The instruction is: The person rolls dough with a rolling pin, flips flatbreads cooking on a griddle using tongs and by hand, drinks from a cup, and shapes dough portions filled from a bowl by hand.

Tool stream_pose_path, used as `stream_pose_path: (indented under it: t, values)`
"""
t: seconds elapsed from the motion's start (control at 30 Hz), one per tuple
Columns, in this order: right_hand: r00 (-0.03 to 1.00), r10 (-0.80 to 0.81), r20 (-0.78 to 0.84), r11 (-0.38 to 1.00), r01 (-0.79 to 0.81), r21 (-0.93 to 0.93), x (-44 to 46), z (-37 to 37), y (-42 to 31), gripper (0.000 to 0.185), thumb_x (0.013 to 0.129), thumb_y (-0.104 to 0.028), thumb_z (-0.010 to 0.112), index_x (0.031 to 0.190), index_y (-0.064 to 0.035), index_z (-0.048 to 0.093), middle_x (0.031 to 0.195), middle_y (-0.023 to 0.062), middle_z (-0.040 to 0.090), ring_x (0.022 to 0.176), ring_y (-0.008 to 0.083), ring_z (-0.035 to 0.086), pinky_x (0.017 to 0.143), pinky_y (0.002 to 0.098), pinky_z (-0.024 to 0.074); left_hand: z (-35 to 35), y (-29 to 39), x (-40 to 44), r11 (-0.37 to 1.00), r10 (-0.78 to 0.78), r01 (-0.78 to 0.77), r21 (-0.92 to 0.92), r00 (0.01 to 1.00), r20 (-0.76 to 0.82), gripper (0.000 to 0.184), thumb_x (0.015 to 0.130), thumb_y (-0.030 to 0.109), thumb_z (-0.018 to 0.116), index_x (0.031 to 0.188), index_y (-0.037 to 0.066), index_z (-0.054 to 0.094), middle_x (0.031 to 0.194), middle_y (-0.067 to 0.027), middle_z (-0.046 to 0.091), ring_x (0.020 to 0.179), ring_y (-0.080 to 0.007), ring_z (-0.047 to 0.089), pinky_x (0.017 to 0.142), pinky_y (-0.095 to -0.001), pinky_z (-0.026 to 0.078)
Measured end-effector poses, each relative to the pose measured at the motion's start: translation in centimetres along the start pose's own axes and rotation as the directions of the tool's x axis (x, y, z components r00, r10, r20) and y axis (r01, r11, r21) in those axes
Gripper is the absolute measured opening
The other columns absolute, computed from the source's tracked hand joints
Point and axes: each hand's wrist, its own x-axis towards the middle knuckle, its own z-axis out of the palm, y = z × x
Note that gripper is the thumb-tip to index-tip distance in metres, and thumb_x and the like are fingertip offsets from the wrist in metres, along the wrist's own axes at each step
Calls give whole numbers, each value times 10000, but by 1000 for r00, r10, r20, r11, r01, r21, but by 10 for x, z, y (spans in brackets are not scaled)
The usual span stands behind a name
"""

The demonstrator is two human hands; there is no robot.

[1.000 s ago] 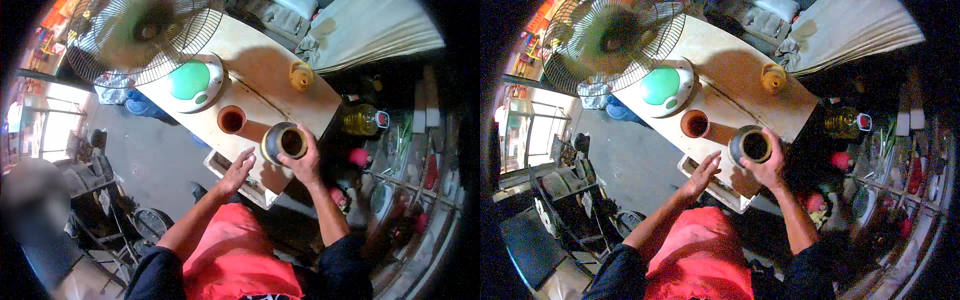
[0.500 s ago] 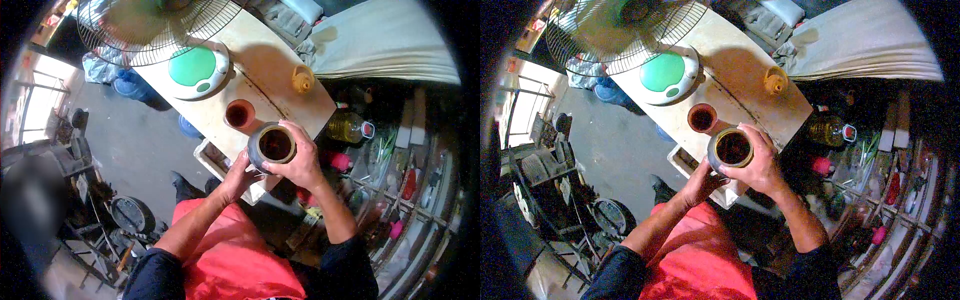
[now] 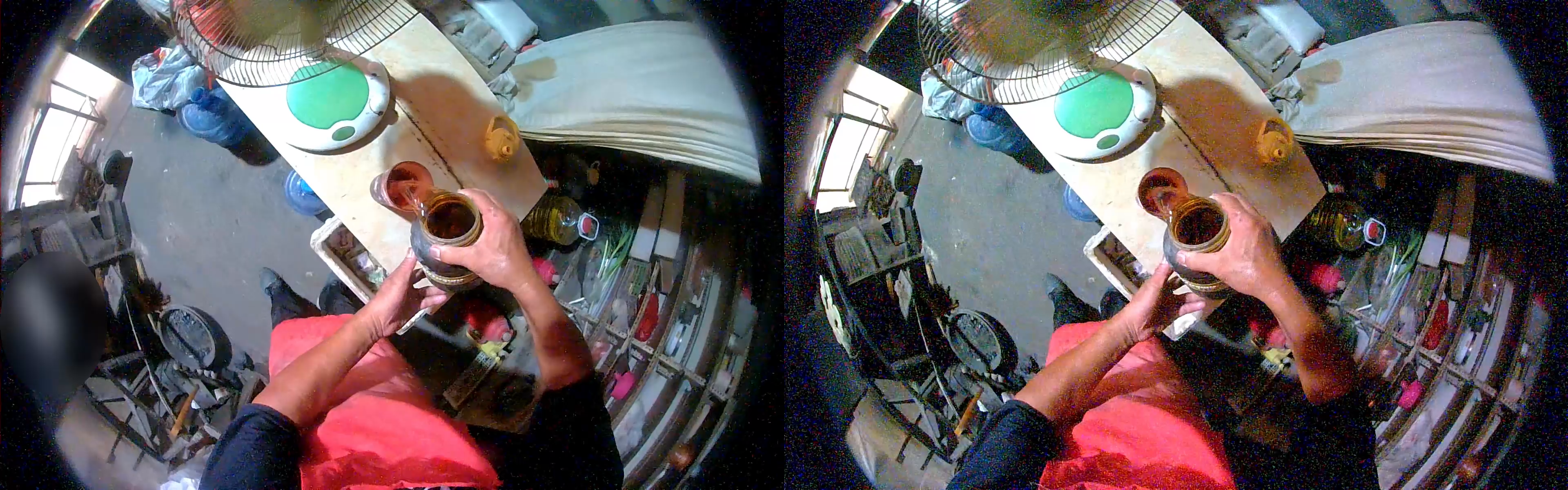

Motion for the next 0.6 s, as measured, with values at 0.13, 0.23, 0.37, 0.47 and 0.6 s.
stream_pose_path:
  t: [0.13, 0.23, 0.37, 0.47, 0.6]
  values:
    - [997, 44, 70, 999, -43, -21, 3, -1, -6, 729, 598, -285, 907, 1183, 24, 601, 1110, 172, 654, 1045, 303, 652, 937, 383, 502, 3, 4, -4, 1000, -30, 30, 8, 1000, 3, 628, 1036, 532, 406, 1506, 128, 308, 1427, -157, 436, 1222, -336, 557, 984, -420, 553]
    - [998, 29, 48, 999, -27, -28, 3, 1, -3, 687, 603, -283, 903, 1157, 10, 621, 1092, 165, 658, 1036, 303, 653, 929, 384, 504, 1, 1, -4, 999, -47, 47, -4, 999, 4, 635, 1034, 535, 412, 1514, 135, 299, 1432, -160, 434, 1225, -340, 555, 987, -413, 551]
    - [997, 56, 44, 998, -55, -29, 3, 4, 1, 649, 613, -278, 896, 1139, 0, 635, 1083, 161, 663, 1029, 302, 655, 925, 382, 505, 2, 2, -7, 999, -48, 48, -2, 999, -5, 641, 1030, 543, 415, 1519, 145, 296, 1427, -163, 437, 1221, -339, 557, 983, -410, 554]
    - [996, 82, 47, 997, -82, -13, 5, 3, -3, 639, 617, -274, 894, 1133, 1, 637, 1080, 163, 665, 1029, 300, 654, 927, 380, 504, -2, 2, -3, 999, -52, 52, 14, 999, 8, 646, 1025, 550, 422, 1520, 155, 298, 1430, -161, 429, 1215, -334, 558, 972, -406, 560]
    - [993, 94, 65, 996, -95, 3, 5, 2, -3, 639, 624, -270, 890, 1142, 2, 635, 1101, 164, 662, 1039, 295, 651, 931, 379, 501, -4, 2, -2, 998, -60, 60, 28, 998, -2, 651, 1020, 554, 433, 1516, 153, 304, 1442, -156, 405, 1209, -323, 553, 984, -411, 552]
